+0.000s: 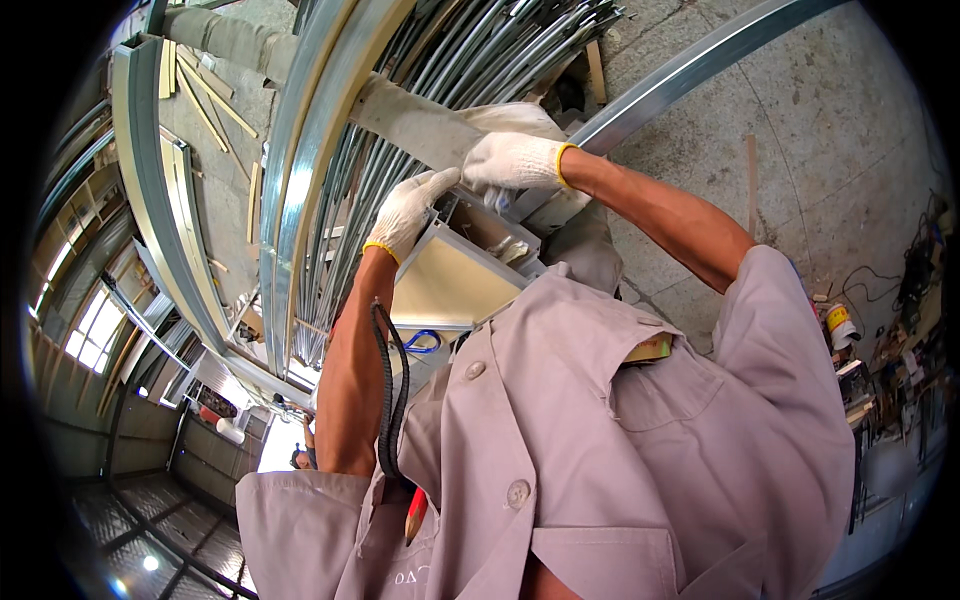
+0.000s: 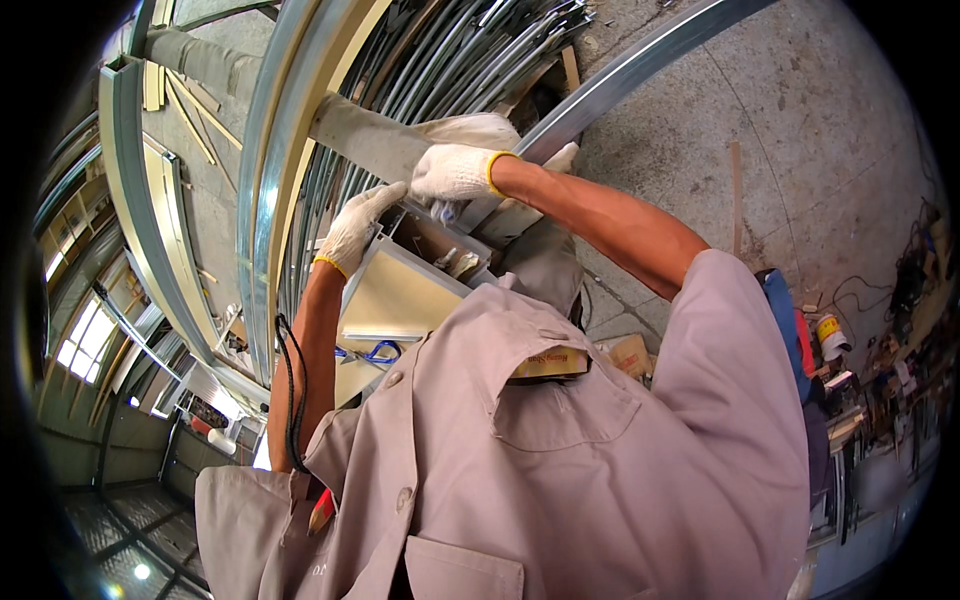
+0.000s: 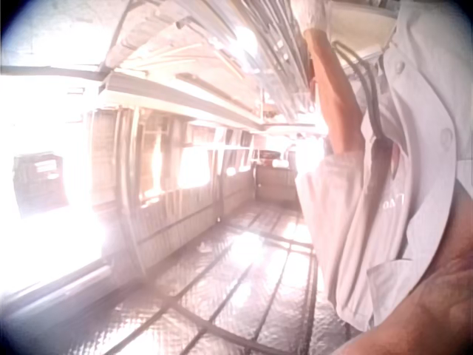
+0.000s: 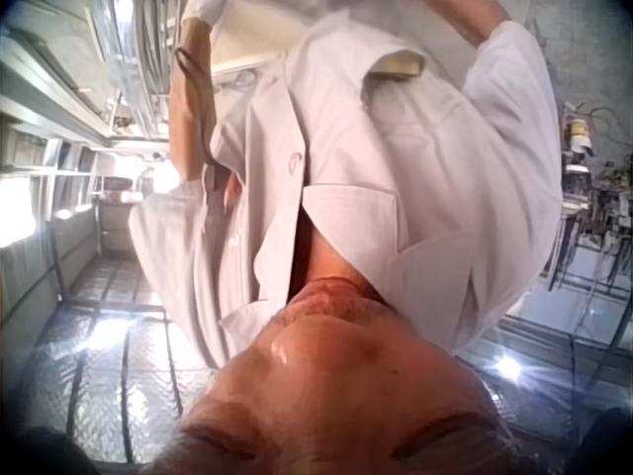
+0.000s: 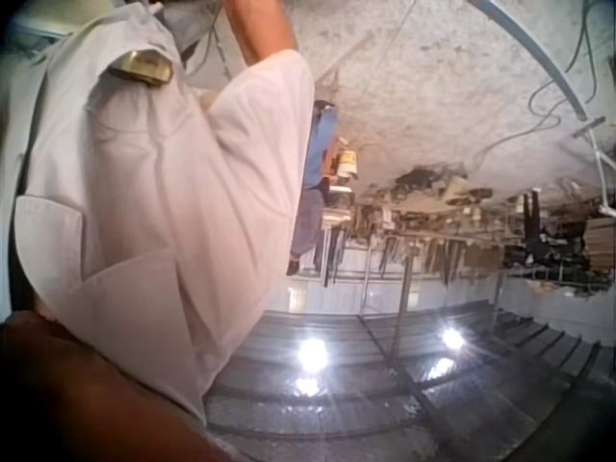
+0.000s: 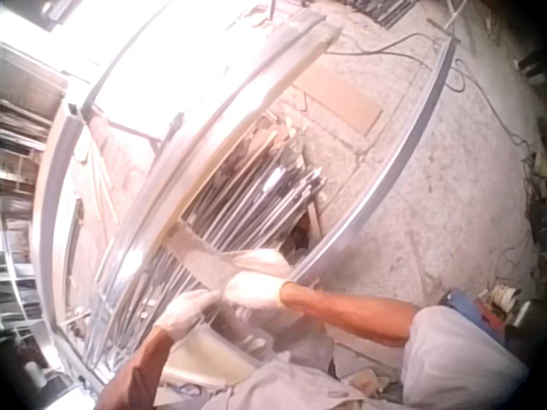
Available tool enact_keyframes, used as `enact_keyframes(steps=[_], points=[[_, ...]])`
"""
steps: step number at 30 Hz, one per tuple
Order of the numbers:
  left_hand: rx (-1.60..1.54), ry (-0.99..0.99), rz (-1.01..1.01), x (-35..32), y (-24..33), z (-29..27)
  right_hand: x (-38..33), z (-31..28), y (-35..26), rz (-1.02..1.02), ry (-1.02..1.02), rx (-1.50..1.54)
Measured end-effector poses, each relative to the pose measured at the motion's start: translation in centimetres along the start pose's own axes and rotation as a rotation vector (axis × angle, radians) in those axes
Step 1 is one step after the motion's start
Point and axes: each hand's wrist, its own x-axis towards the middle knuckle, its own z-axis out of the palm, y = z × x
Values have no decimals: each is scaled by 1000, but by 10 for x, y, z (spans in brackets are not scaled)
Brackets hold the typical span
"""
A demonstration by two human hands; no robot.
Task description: The person assembles a window frame by inserting metal strips into the frame profile, applying sealant with a caulking gun, and securing components with a pneumatic nail gun. The person handles metal strips, a sealant tube, and a nail gun while working on a large frame structure.
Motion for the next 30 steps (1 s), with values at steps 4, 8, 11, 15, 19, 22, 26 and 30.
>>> enact_keyframes(steps=[4, 8, 11, 15, 19, 22, 26, 30], points=[[-46, -20, -95, 2, 0, 0, 17, 20, 5, -59, 519, 606], [-70, -59, -120, 9, -8, -3, 29, 75, 14, -306, 875, 561], [-103, -64, -94, 3, -7, -2, 36, 85, 20, -340, 855, 617], [-2, -16, -59, 2, -3, 0, 51, 48, 14, -416, 860, 868], [10, -5, -18, 0, 1, 1, 58, 56, 9, -324, 956, 246], [-87, -44, -94, -2, 2, 0, 47, 72, -7, -314, 810, 327], [-20, 4, -61, -6, -4, -1, 70, 42, -8, -445, 564, 1236], [-64, -69, -59, 3, -2, -6, 56, 69, -1, -346, 1054, -133]])
